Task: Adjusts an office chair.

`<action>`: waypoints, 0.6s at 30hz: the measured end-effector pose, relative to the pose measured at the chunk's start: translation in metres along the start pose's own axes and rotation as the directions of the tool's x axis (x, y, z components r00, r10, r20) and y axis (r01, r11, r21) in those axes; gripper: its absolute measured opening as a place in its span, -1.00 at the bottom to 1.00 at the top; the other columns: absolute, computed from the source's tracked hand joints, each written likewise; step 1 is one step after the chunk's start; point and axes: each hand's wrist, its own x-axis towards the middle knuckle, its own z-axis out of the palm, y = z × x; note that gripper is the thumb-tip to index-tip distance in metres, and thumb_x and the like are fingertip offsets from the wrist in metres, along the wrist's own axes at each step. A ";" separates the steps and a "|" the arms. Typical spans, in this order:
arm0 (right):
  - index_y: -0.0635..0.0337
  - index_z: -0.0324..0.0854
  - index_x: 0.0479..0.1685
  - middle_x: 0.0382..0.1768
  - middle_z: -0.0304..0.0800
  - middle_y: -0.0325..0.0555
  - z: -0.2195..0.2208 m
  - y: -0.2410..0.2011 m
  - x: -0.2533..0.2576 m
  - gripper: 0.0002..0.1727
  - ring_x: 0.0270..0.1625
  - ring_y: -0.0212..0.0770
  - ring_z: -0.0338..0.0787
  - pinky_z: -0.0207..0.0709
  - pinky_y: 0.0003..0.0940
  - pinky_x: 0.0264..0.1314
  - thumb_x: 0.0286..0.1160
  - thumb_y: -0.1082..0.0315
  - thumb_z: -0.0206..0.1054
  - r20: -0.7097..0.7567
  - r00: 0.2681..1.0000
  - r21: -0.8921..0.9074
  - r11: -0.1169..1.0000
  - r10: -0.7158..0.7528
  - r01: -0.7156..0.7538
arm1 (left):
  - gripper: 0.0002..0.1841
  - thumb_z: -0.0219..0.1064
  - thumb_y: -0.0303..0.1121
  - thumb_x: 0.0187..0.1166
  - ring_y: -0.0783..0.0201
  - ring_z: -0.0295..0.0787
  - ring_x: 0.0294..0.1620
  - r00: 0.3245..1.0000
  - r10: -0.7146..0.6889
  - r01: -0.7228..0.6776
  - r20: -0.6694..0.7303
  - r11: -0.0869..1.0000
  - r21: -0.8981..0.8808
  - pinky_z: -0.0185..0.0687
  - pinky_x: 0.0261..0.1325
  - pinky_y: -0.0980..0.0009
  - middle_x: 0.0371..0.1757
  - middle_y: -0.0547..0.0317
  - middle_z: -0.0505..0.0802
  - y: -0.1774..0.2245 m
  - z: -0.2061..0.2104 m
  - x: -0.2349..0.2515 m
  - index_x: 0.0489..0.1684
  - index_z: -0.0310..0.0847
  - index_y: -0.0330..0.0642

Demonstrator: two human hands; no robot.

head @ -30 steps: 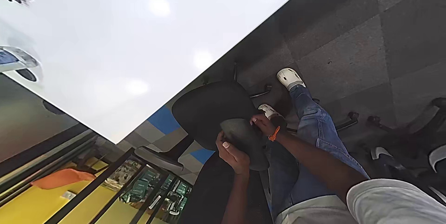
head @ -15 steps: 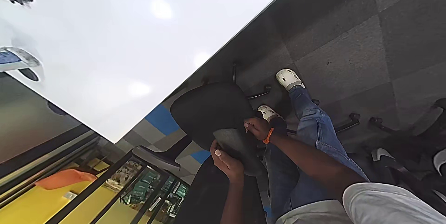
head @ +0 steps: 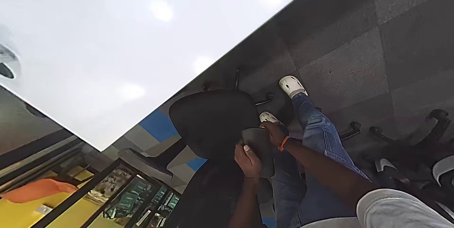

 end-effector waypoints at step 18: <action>0.38 0.52 0.48 0.29 0.76 0.23 0.017 -0.184 0.019 -0.29 0.41 0.08 0.73 0.52 0.03 0.53 0.75 -0.12 -0.02 -0.484 0.871 -0.273 0.933 0.078 -0.236 | -0.43 -0.24 -0.09 0.88 -0.09 0.87 0.05 0.898 -0.426 0.428 0.111 0.904 0.011 0.70 0.14 -0.10 -0.15 -0.13 0.89 0.033 -0.017 0.128 0.05 0.71 -0.26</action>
